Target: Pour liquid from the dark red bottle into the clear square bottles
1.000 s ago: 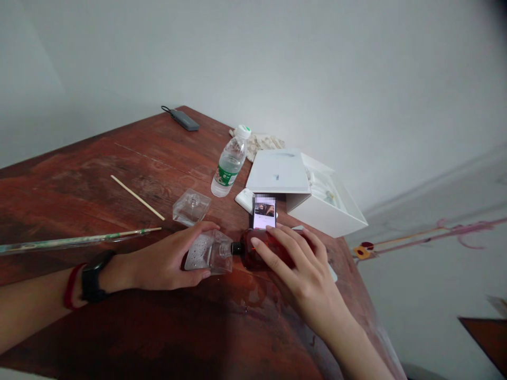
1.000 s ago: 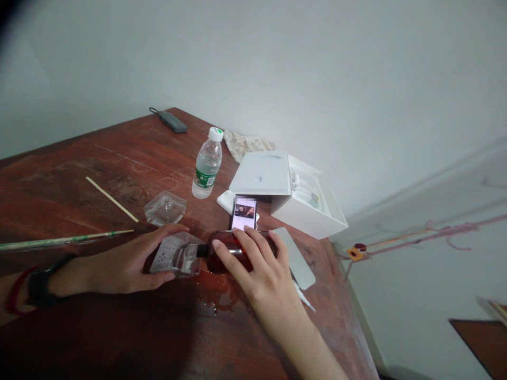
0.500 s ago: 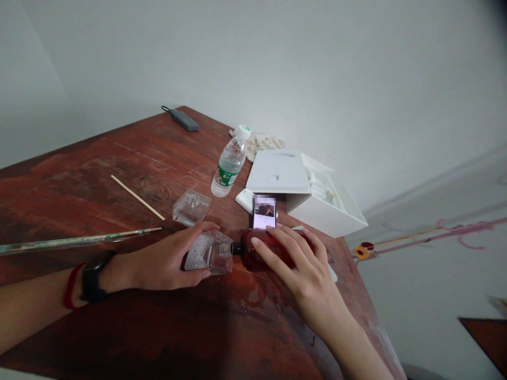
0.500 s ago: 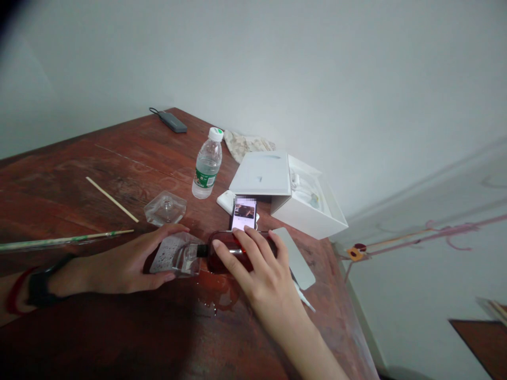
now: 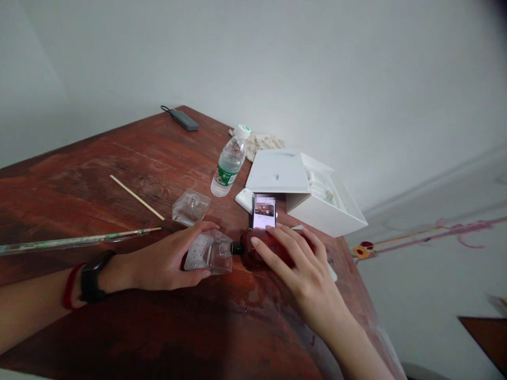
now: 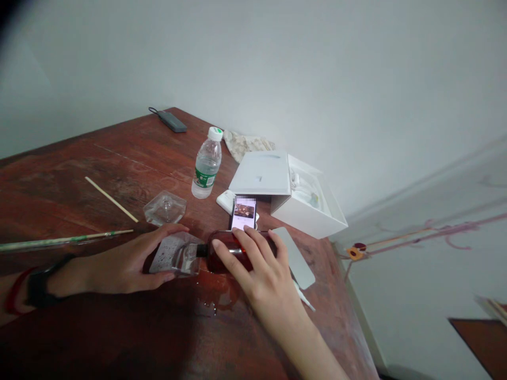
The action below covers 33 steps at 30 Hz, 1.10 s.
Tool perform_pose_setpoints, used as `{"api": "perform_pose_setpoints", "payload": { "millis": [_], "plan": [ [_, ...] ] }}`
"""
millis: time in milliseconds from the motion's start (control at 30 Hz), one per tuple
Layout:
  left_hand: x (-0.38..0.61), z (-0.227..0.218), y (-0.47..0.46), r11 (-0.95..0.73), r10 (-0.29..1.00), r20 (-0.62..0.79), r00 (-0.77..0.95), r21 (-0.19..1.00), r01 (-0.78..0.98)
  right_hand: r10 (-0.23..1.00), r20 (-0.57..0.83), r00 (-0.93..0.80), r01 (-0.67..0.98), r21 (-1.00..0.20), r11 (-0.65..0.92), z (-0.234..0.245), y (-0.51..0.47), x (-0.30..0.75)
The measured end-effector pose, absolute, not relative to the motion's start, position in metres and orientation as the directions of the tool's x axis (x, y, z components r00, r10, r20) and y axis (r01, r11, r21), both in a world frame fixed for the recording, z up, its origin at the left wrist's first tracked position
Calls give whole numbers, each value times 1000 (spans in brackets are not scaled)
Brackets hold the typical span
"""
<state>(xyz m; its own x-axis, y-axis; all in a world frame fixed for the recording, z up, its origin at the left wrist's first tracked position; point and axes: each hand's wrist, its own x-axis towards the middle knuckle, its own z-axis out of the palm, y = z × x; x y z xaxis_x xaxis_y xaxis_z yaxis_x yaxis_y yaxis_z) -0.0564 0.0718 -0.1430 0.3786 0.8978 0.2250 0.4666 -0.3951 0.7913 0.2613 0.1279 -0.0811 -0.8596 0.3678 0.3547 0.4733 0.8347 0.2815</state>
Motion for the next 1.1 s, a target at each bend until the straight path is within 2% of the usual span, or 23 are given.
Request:
{"api": "perform_pose_setpoints", "payload": {
  "millis": [1100],
  "plan": [
    [-57,-145,71,-387,898,209,387,794,469,383,348,-856,484,276,830,-80,127,259]
  ]
}}
